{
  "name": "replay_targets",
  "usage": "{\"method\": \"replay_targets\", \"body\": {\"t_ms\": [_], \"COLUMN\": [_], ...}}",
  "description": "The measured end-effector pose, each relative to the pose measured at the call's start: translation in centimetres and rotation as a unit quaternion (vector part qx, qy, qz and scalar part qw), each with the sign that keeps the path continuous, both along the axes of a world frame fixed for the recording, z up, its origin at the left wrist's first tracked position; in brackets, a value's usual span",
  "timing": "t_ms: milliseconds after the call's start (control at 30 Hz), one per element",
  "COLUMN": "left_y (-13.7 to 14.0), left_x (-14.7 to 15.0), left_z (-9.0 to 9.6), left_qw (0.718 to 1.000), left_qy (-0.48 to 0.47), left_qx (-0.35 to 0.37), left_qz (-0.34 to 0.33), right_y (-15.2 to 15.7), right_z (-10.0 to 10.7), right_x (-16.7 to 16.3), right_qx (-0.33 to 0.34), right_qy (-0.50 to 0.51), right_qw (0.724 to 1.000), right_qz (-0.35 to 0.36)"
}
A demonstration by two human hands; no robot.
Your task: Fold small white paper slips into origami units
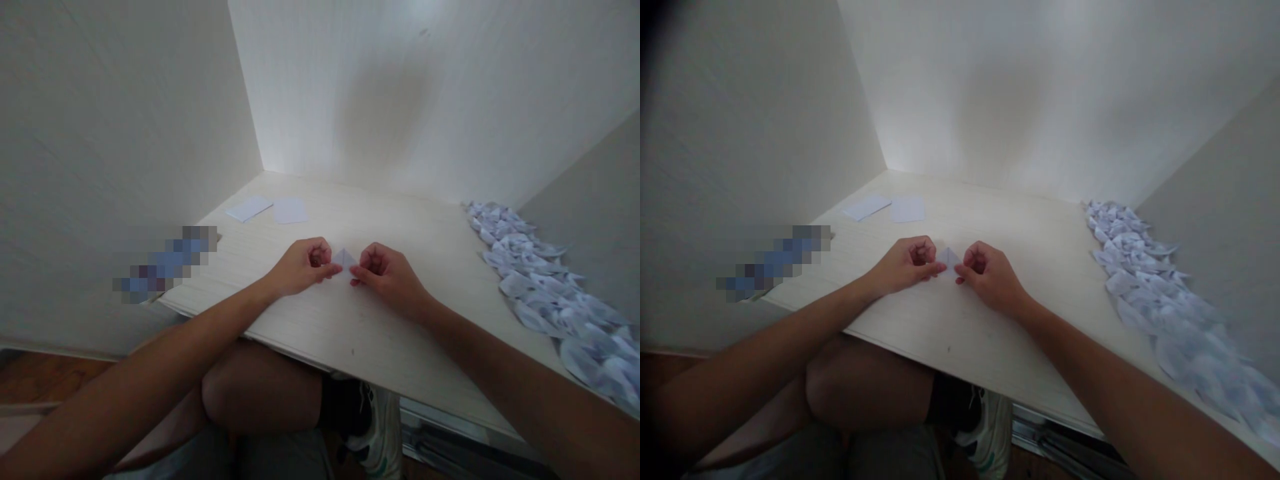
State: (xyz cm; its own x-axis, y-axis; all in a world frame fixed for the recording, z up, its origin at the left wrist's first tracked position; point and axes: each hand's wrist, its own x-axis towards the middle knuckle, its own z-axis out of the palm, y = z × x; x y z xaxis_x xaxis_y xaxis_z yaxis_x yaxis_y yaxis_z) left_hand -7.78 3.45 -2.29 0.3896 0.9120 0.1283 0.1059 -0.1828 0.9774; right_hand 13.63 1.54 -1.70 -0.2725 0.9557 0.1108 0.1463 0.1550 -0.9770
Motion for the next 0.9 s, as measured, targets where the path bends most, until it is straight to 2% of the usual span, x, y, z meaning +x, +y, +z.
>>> {"method": "replay_targets", "body": {"t_ms": [233, 400, 600, 767, 900], "left_y": [0.6, 0.3, -0.3, -0.8, -1.0], "left_x": [-0.9, -1.1, -0.7, -0.6, -0.5], "left_z": [-0.2, 0.0, 0.2, 0.6, 0.9], "left_qw": [0.998, 0.998, 0.999, 0.995, 0.989], "left_qy": [-0.047, -0.043, -0.031, 0.052, 0.061], "left_qx": [-0.041, -0.035, 0.01, 0.077, 0.13], "left_qz": [-0.029, -0.038, -0.044, -0.023, -0.015], "right_y": [0.7, 0.7, 0.7, 0.5, 0.4], "right_z": [0.4, 0.7, 0.5, 0.2, -0.1], "right_x": [0.5, 0.7, 0.7, 0.9, 1.1], "right_qx": [-0.056, -0.041, -0.018, -0.007, 0.017], "right_qy": [0.034, 0.019, 0.008, 0.003, -0.008], "right_qw": [0.997, 0.998, 1.0, 0.998, 0.998], "right_qz": [0.046, 0.042, 0.023, 0.058, 0.062]}}
